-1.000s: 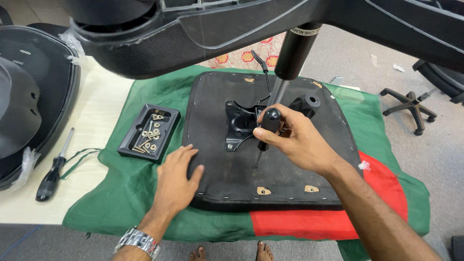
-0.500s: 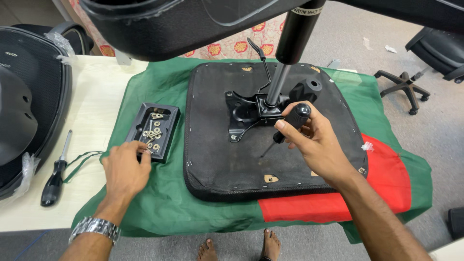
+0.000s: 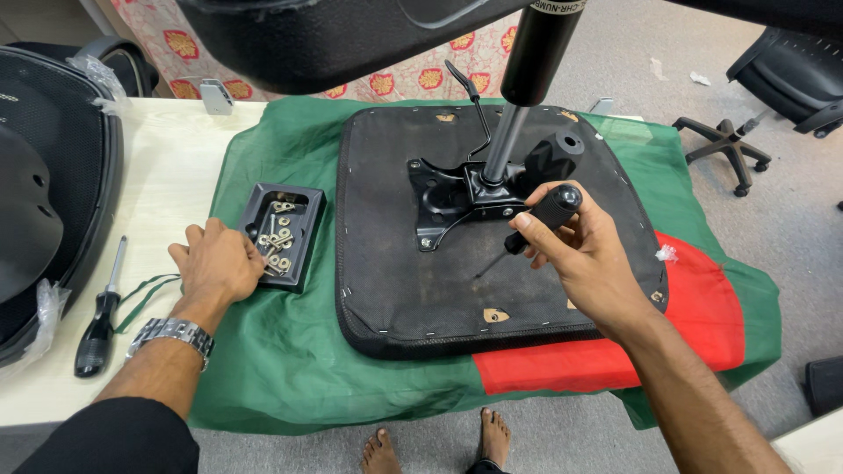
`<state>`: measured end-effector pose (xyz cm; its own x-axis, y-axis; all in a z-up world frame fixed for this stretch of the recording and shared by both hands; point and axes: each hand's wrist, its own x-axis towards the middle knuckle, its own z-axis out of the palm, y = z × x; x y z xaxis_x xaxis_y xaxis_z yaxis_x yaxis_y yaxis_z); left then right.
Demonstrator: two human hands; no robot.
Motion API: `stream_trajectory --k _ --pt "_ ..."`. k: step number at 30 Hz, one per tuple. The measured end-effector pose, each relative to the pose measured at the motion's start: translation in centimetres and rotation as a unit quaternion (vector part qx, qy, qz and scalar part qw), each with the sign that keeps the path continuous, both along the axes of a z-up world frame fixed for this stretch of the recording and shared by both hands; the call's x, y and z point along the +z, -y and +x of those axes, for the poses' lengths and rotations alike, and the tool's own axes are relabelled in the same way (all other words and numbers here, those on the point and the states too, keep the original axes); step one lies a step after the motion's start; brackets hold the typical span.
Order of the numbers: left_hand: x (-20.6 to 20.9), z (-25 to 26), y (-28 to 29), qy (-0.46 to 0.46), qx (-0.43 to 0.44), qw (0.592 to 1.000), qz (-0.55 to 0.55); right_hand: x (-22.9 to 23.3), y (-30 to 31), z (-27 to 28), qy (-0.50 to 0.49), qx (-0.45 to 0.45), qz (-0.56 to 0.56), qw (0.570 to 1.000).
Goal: The person attaches the gas lift mechanism to the underside of an office chair seat. They align the metal mounting plate, insert bolts and washers into the holes, and tighten them using a screwdriver.
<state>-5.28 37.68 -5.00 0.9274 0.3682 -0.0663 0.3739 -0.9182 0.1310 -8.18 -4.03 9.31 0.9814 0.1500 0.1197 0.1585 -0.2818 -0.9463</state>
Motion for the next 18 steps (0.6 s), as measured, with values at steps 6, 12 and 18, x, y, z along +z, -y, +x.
stream_trajectory --k 6,12,18 --pt "-0.5 -1.1 -1.1 0.081 0.010 0.990 -0.111 0.0 -0.1 0.1 0.006 0.009 -0.007 1.000" --pt "-0.7 -2.2 -2.1 0.089 -0.033 0.994 -0.059 -0.1 -0.1 0.4 0.010 0.007 -0.007 1.000" --pt "0.0 -0.8 -0.8 0.072 -0.053 0.995 -0.047 -0.2 -0.2 0.3 0.013 0.009 0.004 1.000"
